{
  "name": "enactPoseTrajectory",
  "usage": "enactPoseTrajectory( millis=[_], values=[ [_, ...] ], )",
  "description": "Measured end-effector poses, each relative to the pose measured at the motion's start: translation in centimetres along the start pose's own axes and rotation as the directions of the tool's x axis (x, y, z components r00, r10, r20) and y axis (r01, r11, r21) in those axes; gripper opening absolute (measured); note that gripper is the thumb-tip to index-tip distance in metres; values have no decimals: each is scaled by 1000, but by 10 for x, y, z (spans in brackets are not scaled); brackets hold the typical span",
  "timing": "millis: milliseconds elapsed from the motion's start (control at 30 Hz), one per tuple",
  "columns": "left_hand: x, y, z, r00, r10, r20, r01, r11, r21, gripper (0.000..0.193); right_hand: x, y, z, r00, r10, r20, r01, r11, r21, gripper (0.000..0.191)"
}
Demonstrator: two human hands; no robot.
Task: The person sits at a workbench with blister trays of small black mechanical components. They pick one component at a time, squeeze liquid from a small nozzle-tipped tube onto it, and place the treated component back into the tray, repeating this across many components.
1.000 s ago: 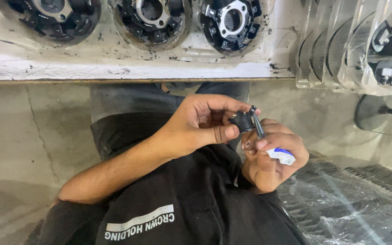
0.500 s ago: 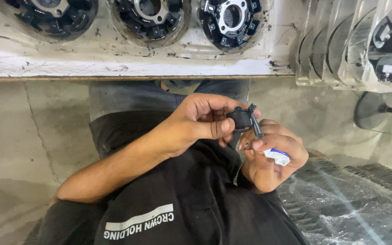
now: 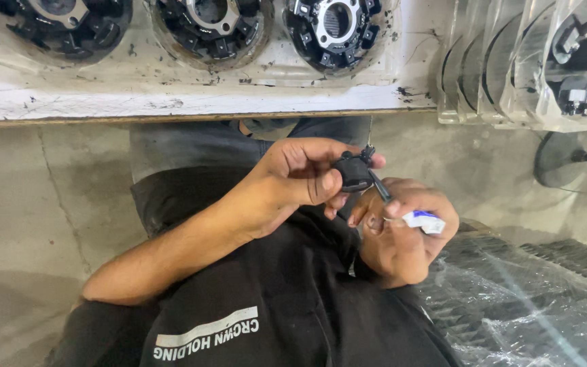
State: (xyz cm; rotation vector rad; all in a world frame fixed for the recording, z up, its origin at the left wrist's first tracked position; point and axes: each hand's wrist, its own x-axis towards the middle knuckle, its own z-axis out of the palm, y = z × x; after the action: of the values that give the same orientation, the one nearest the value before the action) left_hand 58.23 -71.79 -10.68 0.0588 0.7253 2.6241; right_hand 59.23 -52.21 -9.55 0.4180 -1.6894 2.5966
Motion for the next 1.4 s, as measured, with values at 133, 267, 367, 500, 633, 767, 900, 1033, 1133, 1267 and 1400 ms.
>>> enactPoseTrajectory(
  millis=[133,267,367,500,633,767,900,1033,1133,1267,1400],
  values=[
    [12,24,19,989,145,27,-147,960,238,41,3,6,-23,983,-182,-14,182,973,141,17],
    [46,50,29,961,223,162,-275,788,550,46,-7,3,-40,960,-229,-163,250,961,122,18],
    [108,49,36,904,286,318,-426,537,728,43,-9,0,-51,949,-251,-190,275,955,113,17],
    [224,17,60,967,0,254,-252,-135,958,36,-14,-8,-60,949,-256,-182,278,955,107,16],
    [334,-47,101,892,-192,410,-446,-219,868,30,-16,-13,-65,956,-248,-157,269,954,130,13],
    [384,-88,113,848,-347,400,-500,-272,822,27,-23,-17,-63,954,-183,-240,231,954,189,7],
    [399,-101,123,814,-426,395,-533,-276,800,23,-23,-17,-65,946,-173,-274,224,960,168,12],
    [411,-99,132,791,-478,381,-551,-287,783,21,-23,-17,-72,945,-131,-299,189,966,175,10],
    [415,-99,131,775,-503,382,-569,-292,769,19,-23,-14,-79,946,-119,-301,177,969,173,11],
    [416,-110,129,761,-526,381,-584,-297,756,18,-24,-12,-87,945,-96,-314,158,971,178,13],
    [422,-117,142,746,-535,396,-603,-291,743,18,-23,-9,-89,944,-89,-318,152,972,181,14]
  ],
)
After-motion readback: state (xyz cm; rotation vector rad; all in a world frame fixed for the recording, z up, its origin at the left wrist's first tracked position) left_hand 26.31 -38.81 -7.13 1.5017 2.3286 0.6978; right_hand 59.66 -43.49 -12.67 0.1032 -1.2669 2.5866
